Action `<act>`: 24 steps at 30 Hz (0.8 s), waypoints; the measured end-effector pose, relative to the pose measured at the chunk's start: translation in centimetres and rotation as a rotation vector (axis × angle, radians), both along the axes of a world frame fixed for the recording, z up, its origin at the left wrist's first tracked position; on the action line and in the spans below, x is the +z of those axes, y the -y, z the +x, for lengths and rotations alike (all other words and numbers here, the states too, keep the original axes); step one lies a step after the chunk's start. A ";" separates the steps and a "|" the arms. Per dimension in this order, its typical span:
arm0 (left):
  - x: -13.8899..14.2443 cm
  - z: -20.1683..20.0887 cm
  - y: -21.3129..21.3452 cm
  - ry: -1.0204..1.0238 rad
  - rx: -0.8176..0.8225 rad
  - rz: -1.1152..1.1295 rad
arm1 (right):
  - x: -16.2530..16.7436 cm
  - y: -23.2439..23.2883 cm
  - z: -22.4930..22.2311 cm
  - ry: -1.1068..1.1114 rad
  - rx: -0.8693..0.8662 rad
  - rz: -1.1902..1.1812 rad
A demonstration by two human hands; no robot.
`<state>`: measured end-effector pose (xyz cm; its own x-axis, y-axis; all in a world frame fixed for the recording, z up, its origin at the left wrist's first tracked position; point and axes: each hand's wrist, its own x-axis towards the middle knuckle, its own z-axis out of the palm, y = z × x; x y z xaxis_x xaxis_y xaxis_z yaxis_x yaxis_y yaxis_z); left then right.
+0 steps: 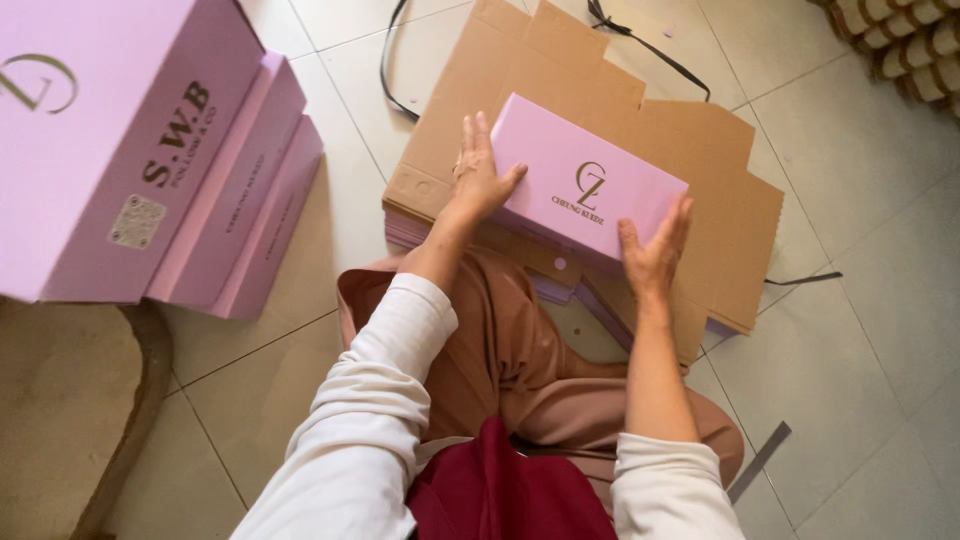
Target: The person assembles a pink shoebox by folding the cardboard flaps and tucking the tabs into slots. They then insert a pink paper insert and close the lid, stacking the finished box with others.
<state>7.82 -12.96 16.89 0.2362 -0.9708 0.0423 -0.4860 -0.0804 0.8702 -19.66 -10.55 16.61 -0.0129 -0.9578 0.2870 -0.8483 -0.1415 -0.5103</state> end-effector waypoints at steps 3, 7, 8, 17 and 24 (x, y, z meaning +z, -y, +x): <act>-0.9 2.8 -2.0 -0.062 -0.070 0.400 | -0.9 -1.1 -1.2 0.590 -0.185 0.242; -1.3 3.8 -4.5 -0.104 -0.186 0.474 | -1.8 -3.7 -1.8 0.991 -0.123 0.617; -1.1 3.9 -4.7 -0.181 -0.191 0.455 | -1.8 -3.9 -1.8 1.082 -0.054 0.599; 6.3 3.2 -6.2 -1.129 -0.121 -0.357 | 6.7 -4.0 3.7 1.387 0.286 0.387; 9.4 4.0 -6.9 -1.117 -0.114 -0.529 | 12.5 -5.0 11.9 1.353 0.521 0.350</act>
<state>11.80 -6.05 26.24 0.3103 -0.9131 0.2646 0.5609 0.4006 0.7246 -7.76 -5.55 29.16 0.2816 -0.9545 0.0977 0.3900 0.0209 -0.9206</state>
